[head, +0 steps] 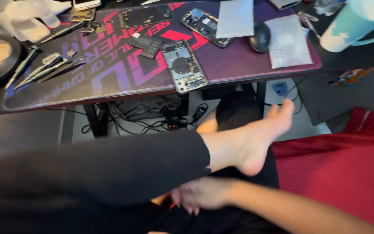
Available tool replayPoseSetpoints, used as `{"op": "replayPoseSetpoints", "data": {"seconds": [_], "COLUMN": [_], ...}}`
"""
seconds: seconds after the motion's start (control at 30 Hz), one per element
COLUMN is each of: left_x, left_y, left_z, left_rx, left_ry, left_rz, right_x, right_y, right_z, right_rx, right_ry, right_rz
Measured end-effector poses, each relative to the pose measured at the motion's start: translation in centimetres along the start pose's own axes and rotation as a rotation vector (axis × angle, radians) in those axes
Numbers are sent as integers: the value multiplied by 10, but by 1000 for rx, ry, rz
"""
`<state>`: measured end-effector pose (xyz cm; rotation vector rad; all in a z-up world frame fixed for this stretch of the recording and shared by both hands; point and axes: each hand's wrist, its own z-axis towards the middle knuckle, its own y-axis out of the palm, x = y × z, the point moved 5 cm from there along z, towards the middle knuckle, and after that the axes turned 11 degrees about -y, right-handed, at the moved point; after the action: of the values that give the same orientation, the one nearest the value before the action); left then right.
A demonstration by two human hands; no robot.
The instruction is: The person is reassembling a mobile phone, specifically preparing the battery with adhesive and handling the internal motherboard.
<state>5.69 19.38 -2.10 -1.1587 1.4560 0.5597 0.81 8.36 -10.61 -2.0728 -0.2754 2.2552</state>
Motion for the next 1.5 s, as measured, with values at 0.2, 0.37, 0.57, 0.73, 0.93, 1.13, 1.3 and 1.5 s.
{"op": "replayPoseSetpoints", "data": {"seconds": [0.2, 0.37, 0.57, 0.73, 0.93, 1.13, 1.3, 1.5], "left_x": [9, 127, 246, 51, -31, -114, -138, -129], "left_y": [-13, -14, 58, 79, 118, 194, 290, 331], "left_z": [44, -70, -205, -250, -242, -215, -147, -90], "left_rx": [-170, 201, 403, 752, 570, 506, 322, 245], "left_ry": [172, -192, -1650, -1644, -1729, -1463, -1294, -1194], "left_rz": [-59, -1026, -2168, -2115, -2124, -1675, -1176, -1152], "right_x": [139, 268, 377, 495, 518, 444, 466, 434], "right_y": [-33, -28, 3, 58, 39, 38, 3, -48], "right_z": [0, -33, -53, -80, -163, -160, -239, -307], "right_rx": [-324, -430, -544, -693, -701, -400, -179, 37], "right_ry": [544, 538, 524, 604, 399, 380, 358, 263], "right_rz": [-144, -58, 64, 154, -209, -261, -317, -333]}}
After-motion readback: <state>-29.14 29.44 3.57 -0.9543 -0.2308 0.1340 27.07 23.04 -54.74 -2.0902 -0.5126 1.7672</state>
